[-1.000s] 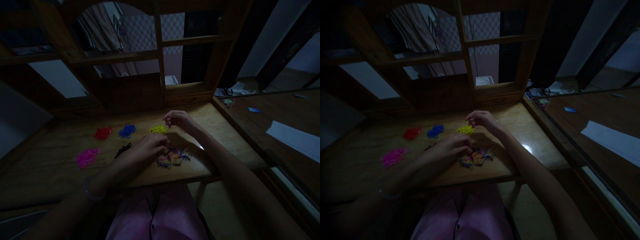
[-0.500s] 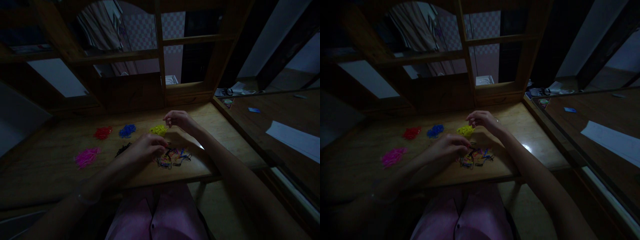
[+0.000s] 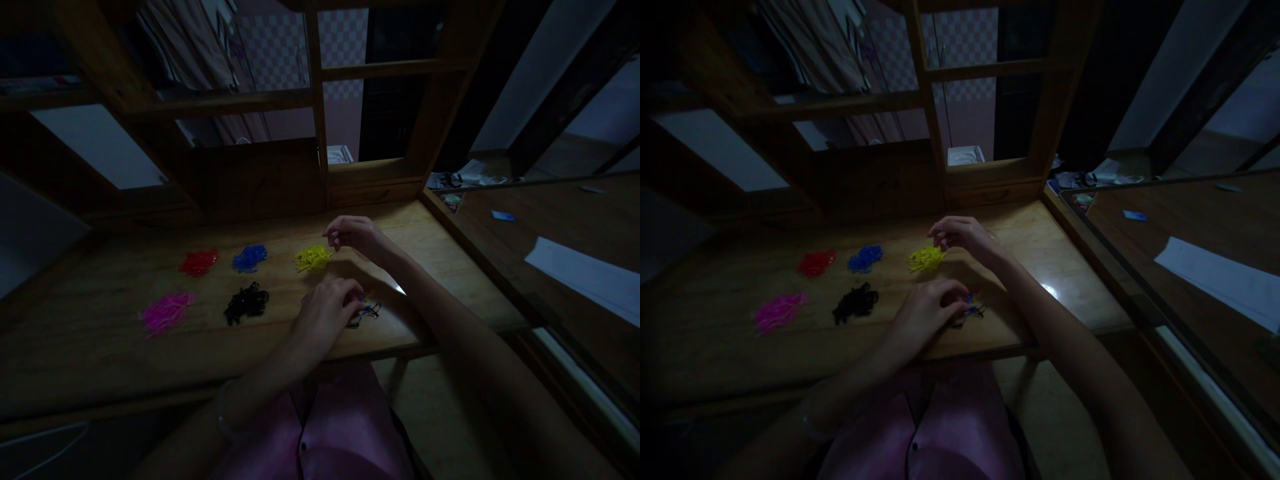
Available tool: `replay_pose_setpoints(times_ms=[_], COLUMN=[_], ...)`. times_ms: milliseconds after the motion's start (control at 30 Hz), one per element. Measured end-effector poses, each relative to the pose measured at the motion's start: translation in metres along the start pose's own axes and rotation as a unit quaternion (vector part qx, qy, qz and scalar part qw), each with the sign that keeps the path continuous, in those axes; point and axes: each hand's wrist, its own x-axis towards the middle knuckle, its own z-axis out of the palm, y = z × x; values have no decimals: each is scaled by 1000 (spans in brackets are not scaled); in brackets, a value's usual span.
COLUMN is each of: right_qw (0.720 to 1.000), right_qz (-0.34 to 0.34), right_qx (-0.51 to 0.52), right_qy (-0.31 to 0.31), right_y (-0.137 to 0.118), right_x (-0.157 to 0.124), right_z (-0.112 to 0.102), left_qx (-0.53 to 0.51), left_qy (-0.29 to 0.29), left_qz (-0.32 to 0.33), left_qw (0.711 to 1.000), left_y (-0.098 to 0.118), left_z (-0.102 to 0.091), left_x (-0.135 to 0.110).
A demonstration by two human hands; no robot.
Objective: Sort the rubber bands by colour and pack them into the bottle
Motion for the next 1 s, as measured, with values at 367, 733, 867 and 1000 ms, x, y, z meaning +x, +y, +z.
replay_pose_setpoints(times_ms=[367, 733, 867, 1000], right_qw=[1000, 1000, 1000, 1000], right_qz=[-4, 1, 5, 0], right_qx=[-2, 4, 4, 1], right_qy=[1, -4, -1, -1], right_y=[-3, -5, -4, -4], right_x=[-1, -2, -2, -2], right_z=[2, 3, 2, 2], left_qx=[60, 4, 35, 68], left_qy=[-55, -21, -16, -30], left_qz=[32, 9, 26, 26], left_qw=[996, 1000, 999, 997], left_y=[3, 10, 8, 8], left_z=[1, -15, 0, 8], left_x=[7, 8, 8, 4])
